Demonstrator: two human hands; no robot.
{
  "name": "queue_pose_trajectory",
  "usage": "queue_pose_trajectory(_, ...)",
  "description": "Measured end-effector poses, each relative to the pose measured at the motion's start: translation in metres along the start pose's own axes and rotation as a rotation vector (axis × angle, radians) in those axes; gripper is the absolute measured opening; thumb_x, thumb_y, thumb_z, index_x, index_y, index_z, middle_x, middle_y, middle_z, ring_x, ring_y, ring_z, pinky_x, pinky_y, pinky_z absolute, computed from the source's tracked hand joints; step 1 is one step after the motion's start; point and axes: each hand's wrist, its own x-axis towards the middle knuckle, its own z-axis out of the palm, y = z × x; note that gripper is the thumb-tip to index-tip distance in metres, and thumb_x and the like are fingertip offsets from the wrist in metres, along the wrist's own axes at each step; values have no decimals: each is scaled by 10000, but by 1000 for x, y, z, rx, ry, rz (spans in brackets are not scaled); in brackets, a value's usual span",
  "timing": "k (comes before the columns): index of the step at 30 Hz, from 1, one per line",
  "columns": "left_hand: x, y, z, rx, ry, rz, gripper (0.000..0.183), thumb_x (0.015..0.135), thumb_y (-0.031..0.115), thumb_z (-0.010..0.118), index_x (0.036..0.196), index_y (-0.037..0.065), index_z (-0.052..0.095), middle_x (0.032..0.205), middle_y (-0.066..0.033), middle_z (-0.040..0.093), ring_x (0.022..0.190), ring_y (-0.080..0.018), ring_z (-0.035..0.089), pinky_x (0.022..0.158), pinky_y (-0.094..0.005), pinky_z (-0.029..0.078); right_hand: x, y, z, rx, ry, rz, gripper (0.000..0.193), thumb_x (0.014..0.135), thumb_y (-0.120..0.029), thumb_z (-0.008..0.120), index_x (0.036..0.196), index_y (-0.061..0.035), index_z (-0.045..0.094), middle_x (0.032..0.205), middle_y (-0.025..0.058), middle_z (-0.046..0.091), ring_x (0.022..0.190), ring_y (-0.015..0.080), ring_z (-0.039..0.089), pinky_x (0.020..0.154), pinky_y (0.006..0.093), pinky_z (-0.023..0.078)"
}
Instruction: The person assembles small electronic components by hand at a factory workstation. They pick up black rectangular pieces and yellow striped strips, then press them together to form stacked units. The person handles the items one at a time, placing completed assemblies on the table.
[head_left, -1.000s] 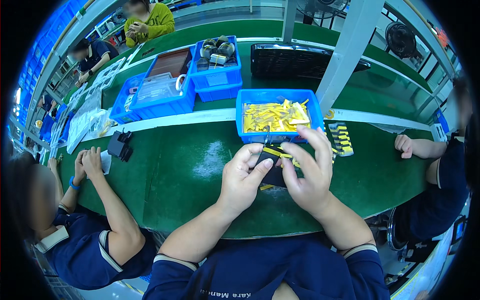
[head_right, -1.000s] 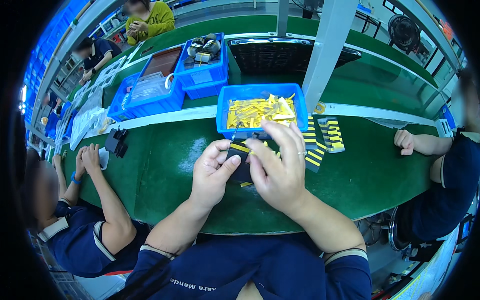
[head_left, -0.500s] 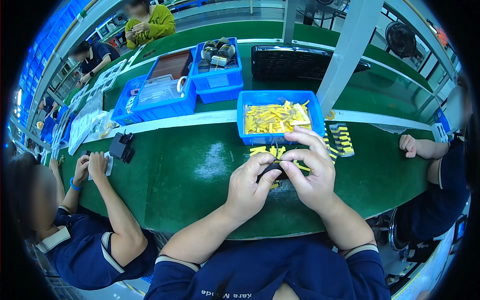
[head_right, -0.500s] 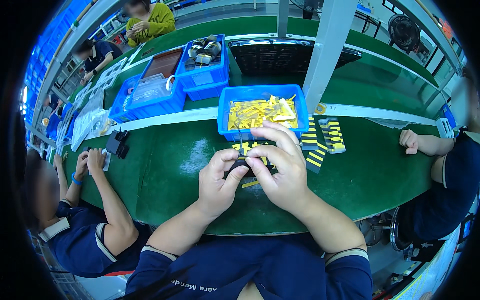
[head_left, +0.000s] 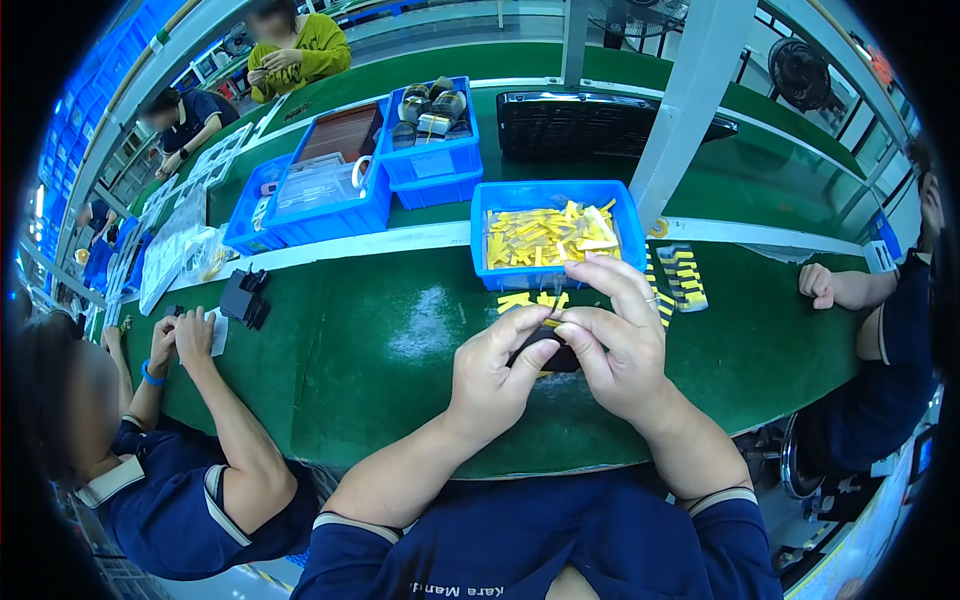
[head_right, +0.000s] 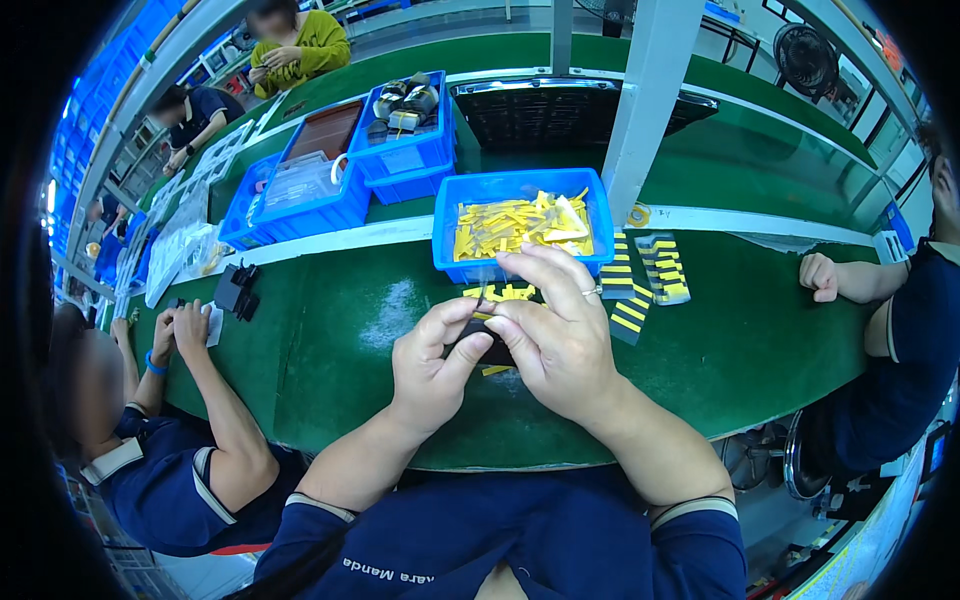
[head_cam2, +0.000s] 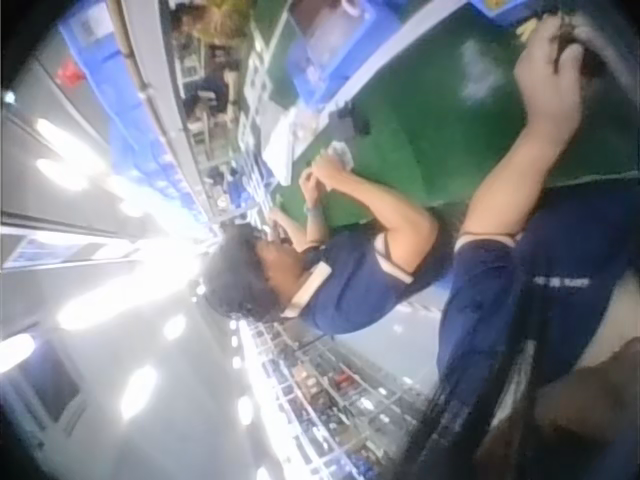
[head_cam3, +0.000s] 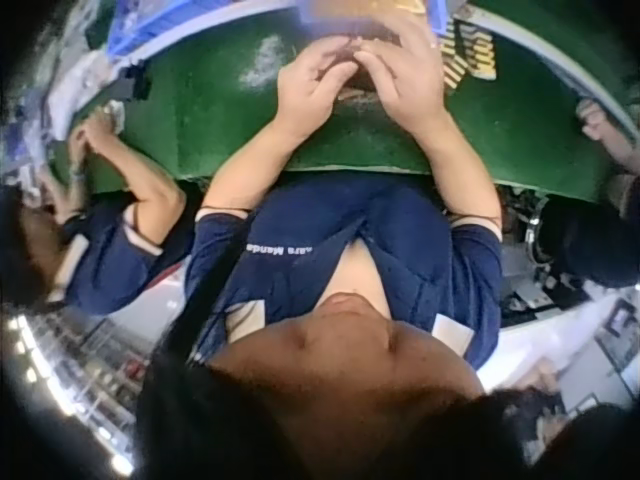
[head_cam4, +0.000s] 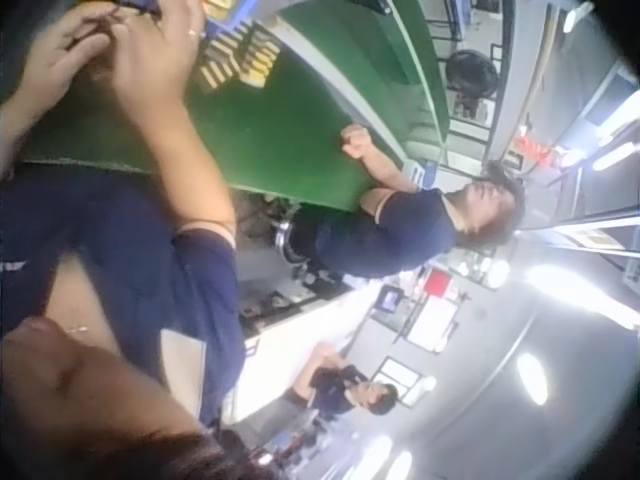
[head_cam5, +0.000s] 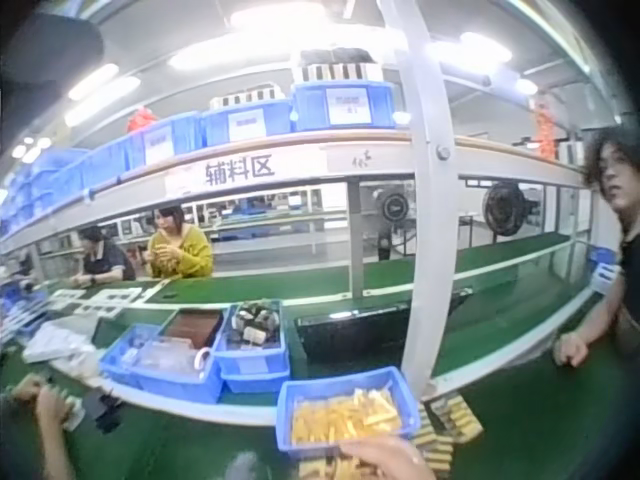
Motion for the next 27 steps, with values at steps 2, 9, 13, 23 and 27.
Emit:
queue_pose_trajectory(2, -5, -3, 2, -87, 76, -69, 296, 832, 50, 607, 1108, 0, 514, 942, -115, 654, 855, -154, 641, 728, -261, 495, 0, -1, 1, -70, -2, -24, 161, 683, -51, 676, 833, -30, 625, 1093, 151, 564, 1073, 342, 503, 911, 446, 384)
queue_pose_trajectory(9, -1, -3, 8, -612, 91, -236, 234, 896, 23, 509, 1116, -40, 458, 1045, -122, 609, 939, -121, 575, 803, -241, 458, -5, 0, 8, -153, 155, -175, 311, 605, 7, 682, 909, -40, 631, 856, 82, 547, 762, 240, 537, 693, 366, 451)
queue_pose_trajectory(13, -4, -4, 13, -636, 86, -240, 258, 906, 21, 488, 1151, -36, 431, 1045, -121, 604, 941, -120, 570, 810, -244, 454, -7, 0, 10, -133, 117, -157, 289, 608, 14, 682, 890, -30, 636, 776, 69, 548, 676, 225, 539, 619, 339, 436)
queue_pose_trajectory(23, -11, -10, 19, -208, 81, -128, 314, 904, 63, 493, 1181, -37, 385, 935, -154, 647, 813, -149, 624, 714, -273, 487, -9, 0, 16, -95, 170, -84, 238, 623, 18, 677, 855, -12, 631, 749, 74, 575, 653, 227, 564, 620, 338, 443)
queue_pose_trajectory(27, -12, -8, 20, -71, 91, -43, 306, 890, 40, 497, 1167, -37, 393, 912, -173, 644, 792, -206, 641, 699, -293, 486, -9, -3, 15, -28, 171, 64, 187, 640, 13, 695, 813, -22, 635, 743, 81, 592, 648, 226, 579, 594, 321, 452)
